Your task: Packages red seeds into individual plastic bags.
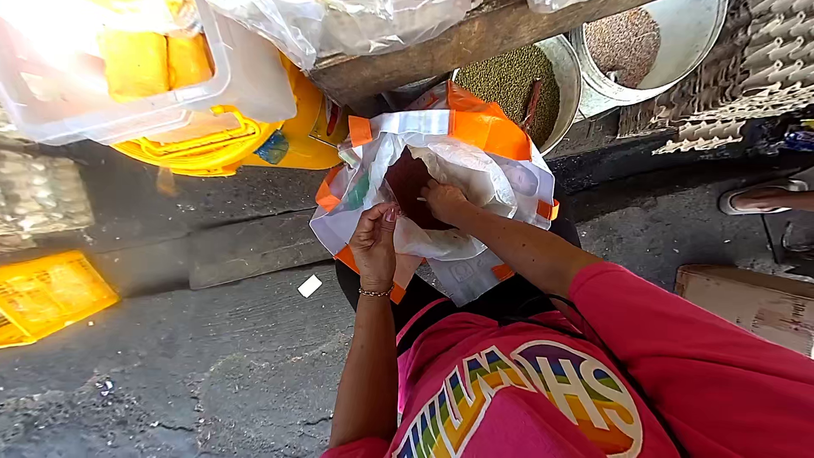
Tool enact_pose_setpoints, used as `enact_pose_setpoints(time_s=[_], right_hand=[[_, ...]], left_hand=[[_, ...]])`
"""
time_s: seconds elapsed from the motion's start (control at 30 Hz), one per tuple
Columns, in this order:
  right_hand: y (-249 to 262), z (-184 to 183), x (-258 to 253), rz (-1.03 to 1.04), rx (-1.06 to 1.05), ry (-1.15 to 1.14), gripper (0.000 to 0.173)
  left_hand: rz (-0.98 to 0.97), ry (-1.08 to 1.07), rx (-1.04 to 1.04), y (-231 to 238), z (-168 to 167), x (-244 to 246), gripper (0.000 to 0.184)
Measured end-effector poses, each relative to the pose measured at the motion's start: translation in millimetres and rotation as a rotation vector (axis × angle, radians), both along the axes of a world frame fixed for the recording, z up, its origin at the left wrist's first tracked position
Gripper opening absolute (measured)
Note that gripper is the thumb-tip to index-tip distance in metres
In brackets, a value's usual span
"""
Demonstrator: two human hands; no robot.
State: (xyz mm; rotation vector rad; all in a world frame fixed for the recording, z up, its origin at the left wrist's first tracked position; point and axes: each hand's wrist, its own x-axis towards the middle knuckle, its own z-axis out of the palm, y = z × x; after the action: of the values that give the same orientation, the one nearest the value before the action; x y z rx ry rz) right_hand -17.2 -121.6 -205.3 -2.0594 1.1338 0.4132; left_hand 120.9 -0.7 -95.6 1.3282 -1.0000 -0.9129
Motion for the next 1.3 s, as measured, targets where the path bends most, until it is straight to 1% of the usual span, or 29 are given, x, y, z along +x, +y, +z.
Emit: enact_pose_setpoints(time_s=[0.07,0.17,0.23,0.27,0.37,0.43,0.5,0.57,0.63,0.7,0.77,0.93,1.0,1.03,1.13,1.2,1.3], right_hand=[[-1,8,0,0.019,-0.002,-0.005,0.038],[3,35,-6,-0.019,-0.041,-0.049,0.036],[7,54,-17,-0.142,-0.088,-0.117,0.036],[8,57,-25,-0.223,-0.131,-0.181,0.034],[6,48,-47,-0.453,-0.217,-0.36,0.031],[6,39,-55,-0.532,-0.121,-0.38,0.032],[10,23,-56,-0.559,-0.005,-0.357,0.036],[17,3,-54,-0.576,0.063,-0.366,0.038],[19,-3,-53,-0.616,0.096,-0.362,0.039],[18,2,-56,-0.668,0.1,-0.363,0.036],[15,15,-62,-0.732,0.12,-0.413,0.034],[19,63,-77,-0.951,0.283,-0.678,0.024],[24,83,-84,-0.943,0.287,-0.748,0.02],[28,93,-87,-0.91,0.25,-0.762,0.019],[37,119,-95,-0.77,0.048,-0.772,0.021],[38,122,-96,-0.742,-0.039,-0.772,0.022],[35,119,-95,-0.782,-0.043,-0.766,0.021]], left_hand=[[0.0,-0.012,0.009,0,-3,1,0.018],[0.036,-0.046,0.023,1,-4,3,0.016],[0.053,-0.062,0.008,1,-7,5,0.016],[0.068,-0.059,-0.018,-1,-11,6,0.016],[0.076,-0.08,-0.047,0,-17,7,0.016],[0.074,-0.107,-0.046,3,-21,5,0.016],[0.072,-0.142,-0.038,7,-25,3,0.017],[0.069,-0.183,-0.027,11,-28,2,0.016],[0.06,-0.21,-0.014,15,-27,1,0.016],[0.062,-0.222,-0.013,17,-27,0,0.016],[0.058,-0.227,-0.012,17,-28,-1,0.019],[0.038,-0.317,-0.011,14,-28,-11,0.02],[0.034,-0.349,-0.02,14,-30,-15,0.019],[0.025,-0.358,-0.022,14,-30,-16,0.019],[0.011,-0.354,-0.014,16,-30,-19,0.017],[0.012,-0.352,-0.017,16,-31,-22,0.016],[0.014,-0.375,-0.023,16,-32,-26,0.016]])
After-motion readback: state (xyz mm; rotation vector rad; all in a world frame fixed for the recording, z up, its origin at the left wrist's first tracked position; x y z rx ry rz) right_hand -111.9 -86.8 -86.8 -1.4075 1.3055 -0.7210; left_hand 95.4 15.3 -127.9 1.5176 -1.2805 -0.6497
